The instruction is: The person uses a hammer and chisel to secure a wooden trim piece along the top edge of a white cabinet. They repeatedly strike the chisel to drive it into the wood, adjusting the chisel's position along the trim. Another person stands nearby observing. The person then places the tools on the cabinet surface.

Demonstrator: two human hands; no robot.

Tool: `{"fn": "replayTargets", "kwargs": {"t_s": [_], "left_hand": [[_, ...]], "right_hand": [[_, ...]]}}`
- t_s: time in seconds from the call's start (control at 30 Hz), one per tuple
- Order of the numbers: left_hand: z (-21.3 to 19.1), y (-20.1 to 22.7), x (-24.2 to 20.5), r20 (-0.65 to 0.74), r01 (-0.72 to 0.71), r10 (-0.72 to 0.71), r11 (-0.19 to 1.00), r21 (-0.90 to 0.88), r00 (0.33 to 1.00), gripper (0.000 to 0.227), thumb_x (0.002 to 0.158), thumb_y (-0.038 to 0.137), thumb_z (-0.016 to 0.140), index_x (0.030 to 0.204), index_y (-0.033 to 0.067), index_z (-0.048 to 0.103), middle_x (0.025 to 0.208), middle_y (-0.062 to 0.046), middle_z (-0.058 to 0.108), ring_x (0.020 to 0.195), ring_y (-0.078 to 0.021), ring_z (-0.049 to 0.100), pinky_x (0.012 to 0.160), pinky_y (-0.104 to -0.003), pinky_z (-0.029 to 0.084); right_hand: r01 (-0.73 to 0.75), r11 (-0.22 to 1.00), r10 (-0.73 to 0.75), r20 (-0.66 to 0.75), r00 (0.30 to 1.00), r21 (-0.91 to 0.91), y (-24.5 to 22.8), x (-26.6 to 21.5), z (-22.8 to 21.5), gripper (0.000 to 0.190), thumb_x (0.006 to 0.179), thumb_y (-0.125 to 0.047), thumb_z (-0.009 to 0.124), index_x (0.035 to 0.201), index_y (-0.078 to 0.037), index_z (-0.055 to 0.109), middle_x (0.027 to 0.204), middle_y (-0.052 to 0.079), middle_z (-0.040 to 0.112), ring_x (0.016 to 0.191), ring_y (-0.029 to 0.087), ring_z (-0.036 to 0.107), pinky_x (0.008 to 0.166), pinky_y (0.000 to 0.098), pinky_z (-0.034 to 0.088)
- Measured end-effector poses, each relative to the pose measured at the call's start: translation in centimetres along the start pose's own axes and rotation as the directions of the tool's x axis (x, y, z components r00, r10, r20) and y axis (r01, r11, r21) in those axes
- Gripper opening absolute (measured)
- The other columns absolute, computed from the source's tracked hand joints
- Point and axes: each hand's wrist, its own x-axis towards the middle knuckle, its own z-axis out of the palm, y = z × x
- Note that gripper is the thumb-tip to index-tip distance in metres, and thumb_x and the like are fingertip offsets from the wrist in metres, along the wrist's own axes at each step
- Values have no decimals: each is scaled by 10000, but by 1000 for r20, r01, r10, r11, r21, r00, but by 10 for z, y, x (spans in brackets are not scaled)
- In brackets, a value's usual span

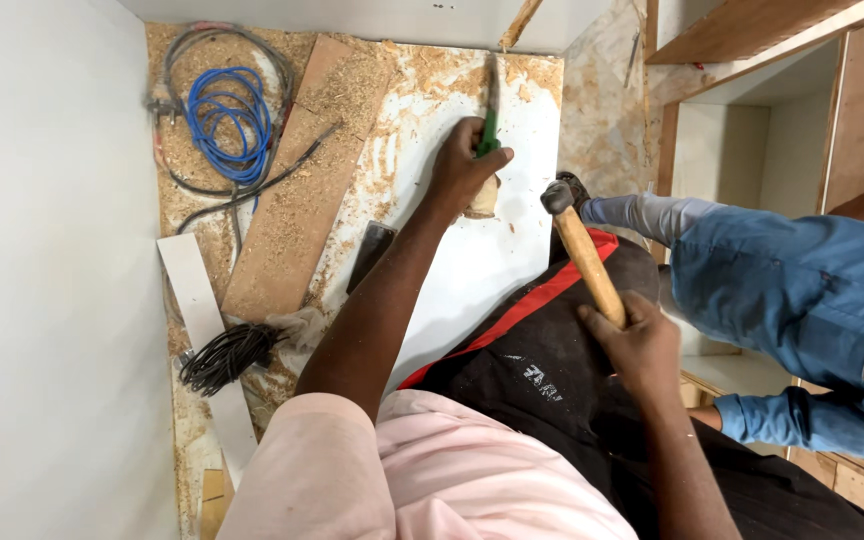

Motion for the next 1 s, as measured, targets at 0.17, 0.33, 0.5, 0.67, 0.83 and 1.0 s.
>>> {"fn": "replayTargets", "kwargs": {"t_s": [0.17, 0.33, 0.5, 0.67, 0.83, 1.0], "left_hand": [[1, 10, -9, 37, 131, -129, 989, -62, 991, 608, 894, 286, 715, 1380, 3, 483, 930, -83, 666, 680, -128, 679, 557, -283, 589], [6, 13, -9, 81, 157, -143, 965, -212, 986, 485, 993, 271, 624, 1391, 10, 533, 933, -108, 719, 672, -120, 662, 566, -284, 575], [16, 9, -9, 100, 123, -106, 974, -190, 989, 486, 1023, 277, 588, 1434, 29, 508, 973, -100, 741, 678, -103, 644, 587, -270, 572], [31, 13, -7, -18, 54, -55, 998, -44, 998, 518, 1031, 275, 613, 1461, 17, 483, 976, -107, 719, 776, -98, 661, 640, -268, 572], [33, 32, -6, -15, -11, 12, 998, 54, 1000, 550, 1023, 277, 608, 1485, 20, 456, 999, -108, 713, 847, -97, 680, 657, -269, 586], [39, 44, -3, -50, -103, 114, 979, 178, 992, 553, 1051, 300, 556, 1532, 57, 433, 994, -82, 733, 751, -105, 672, 663, -279, 572]], "right_hand": [[-91, 994, 89, 32, 995, 58, -2, 3, 7, 336, 841, -327, 826, 960, -25, 738, 621, 115, 640, 532, 151, 561, 528, 376, 455], [-15, 1000, 15, -6, 1000, -5, 4, 6, 8, 353, 837, -360, 824, 961, -42, 738, 648, 149, 672, 557, 226, 633, 576, 389, 494], [36, 999, -36, 14, 999, -11, 6, 15, 5, 382, 834, -417, 809, 945, -58, 735, 685, 163, 682, 582, 281, 679, 598, 415, 508], [-56, 998, 53, 105, 993, 27, 2, 20, -4, 366, 827, -413, 794, 1012, -102, 743, 667, 143, 688, 586, 280, 694, 610, 412, 521], [23, 998, -28, 82, 996, 64, 5, 23, -5, 369, 819, -408, 804, 1004, -93, 753, 684, 145, 693, 634, 285, 704, 638, 419, 519], [34, 999, -37, 76, 996, 35, 6, 26, -3, 360, 815, -408, 805, 993, -98, 757, 704, 159, 700, 665, 316, 715, 654, 433, 521]]}}
